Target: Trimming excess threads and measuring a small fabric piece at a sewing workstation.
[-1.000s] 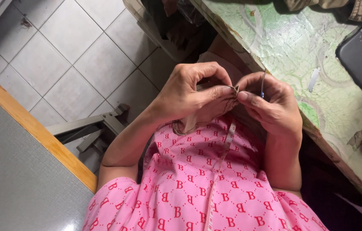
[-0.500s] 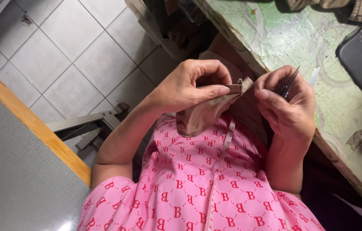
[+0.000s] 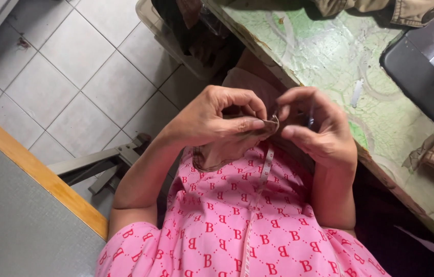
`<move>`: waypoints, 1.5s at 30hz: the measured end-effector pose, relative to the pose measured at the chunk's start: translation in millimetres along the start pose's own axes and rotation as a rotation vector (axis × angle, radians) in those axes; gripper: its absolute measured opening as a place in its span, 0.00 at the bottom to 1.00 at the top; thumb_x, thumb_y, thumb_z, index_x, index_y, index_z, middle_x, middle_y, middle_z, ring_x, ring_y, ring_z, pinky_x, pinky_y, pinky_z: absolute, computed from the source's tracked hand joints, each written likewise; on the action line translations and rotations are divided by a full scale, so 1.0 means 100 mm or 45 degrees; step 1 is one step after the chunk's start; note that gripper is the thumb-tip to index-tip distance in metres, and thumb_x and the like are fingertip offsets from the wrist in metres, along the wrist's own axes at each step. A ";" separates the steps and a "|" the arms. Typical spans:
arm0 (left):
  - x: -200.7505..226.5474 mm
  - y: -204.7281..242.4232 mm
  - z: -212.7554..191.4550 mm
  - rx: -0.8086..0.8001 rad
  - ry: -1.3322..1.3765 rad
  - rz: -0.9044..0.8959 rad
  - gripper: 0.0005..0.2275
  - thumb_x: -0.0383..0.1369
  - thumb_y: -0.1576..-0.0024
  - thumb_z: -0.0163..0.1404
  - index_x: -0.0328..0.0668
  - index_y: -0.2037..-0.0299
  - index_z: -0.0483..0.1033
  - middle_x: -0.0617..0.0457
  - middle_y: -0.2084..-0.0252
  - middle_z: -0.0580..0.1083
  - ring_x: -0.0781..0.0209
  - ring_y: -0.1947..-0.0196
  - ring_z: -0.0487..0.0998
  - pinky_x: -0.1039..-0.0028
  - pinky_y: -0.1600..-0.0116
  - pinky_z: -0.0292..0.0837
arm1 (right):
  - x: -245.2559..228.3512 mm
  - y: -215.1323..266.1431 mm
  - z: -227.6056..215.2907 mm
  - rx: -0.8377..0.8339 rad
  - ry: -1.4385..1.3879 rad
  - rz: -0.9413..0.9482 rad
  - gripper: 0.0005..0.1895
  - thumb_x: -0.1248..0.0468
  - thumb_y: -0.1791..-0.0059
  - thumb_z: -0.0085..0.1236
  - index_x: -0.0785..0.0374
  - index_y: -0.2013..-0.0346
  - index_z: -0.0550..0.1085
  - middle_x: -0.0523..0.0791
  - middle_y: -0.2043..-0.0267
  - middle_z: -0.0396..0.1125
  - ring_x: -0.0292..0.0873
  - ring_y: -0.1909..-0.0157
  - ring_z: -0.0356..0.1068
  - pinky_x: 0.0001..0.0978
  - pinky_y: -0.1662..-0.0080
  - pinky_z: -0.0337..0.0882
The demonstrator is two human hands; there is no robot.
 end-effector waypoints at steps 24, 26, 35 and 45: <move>0.05 -0.01 0.23 0.074 -0.175 0.259 0.04 0.29 0.42 0.59 0.44 0.59 0.81 0.50 0.68 0.80 0.60 0.66 0.82 0.70 0.59 0.78 | 0.01 0.10 0.02 0.026 -0.278 -0.022 0.10 0.77 0.55 0.63 0.76 0.70 0.68 0.57 0.70 0.66 0.27 0.89 0.51 0.16 0.89 0.57; 0.02 0.04 0.19 0.084 -0.276 0.271 0.04 0.28 0.43 0.60 0.43 0.60 0.81 0.49 0.68 0.80 0.56 0.65 0.83 0.69 0.59 0.78 | -0.01 0.16 -0.09 0.064 -0.230 -0.101 0.08 0.81 0.56 0.61 0.76 0.71 0.68 0.60 0.73 0.65 0.31 0.91 0.53 0.22 0.91 0.59; -0.03 0.14 0.05 0.370 -0.128 0.225 0.02 0.26 0.44 0.61 0.40 0.64 0.83 0.52 0.72 0.78 0.67 0.70 0.80 0.77 0.61 0.75 | -0.36 0.41 -0.15 0.264 -0.160 -0.418 0.07 0.80 0.52 0.54 0.73 0.67 0.65 0.56 0.74 0.61 0.25 0.91 0.49 0.15 0.88 0.58; -0.15 0.13 0.08 0.490 0.262 0.230 0.03 0.19 0.45 0.60 0.28 0.63 0.81 0.48 0.73 0.79 0.68 0.68 0.80 0.78 0.59 0.77 | -0.46 0.47 -0.08 0.262 -0.264 -0.445 0.06 0.80 0.55 0.56 0.76 0.68 0.67 0.60 0.74 0.64 0.25 0.92 0.52 0.16 0.89 0.59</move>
Point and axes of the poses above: each hand's wrist, its own y-axis away from the middle knuckle, its own z-axis out of the palm, x = y × z, the point moved 1 cm from there along -y, towards the middle knuckle
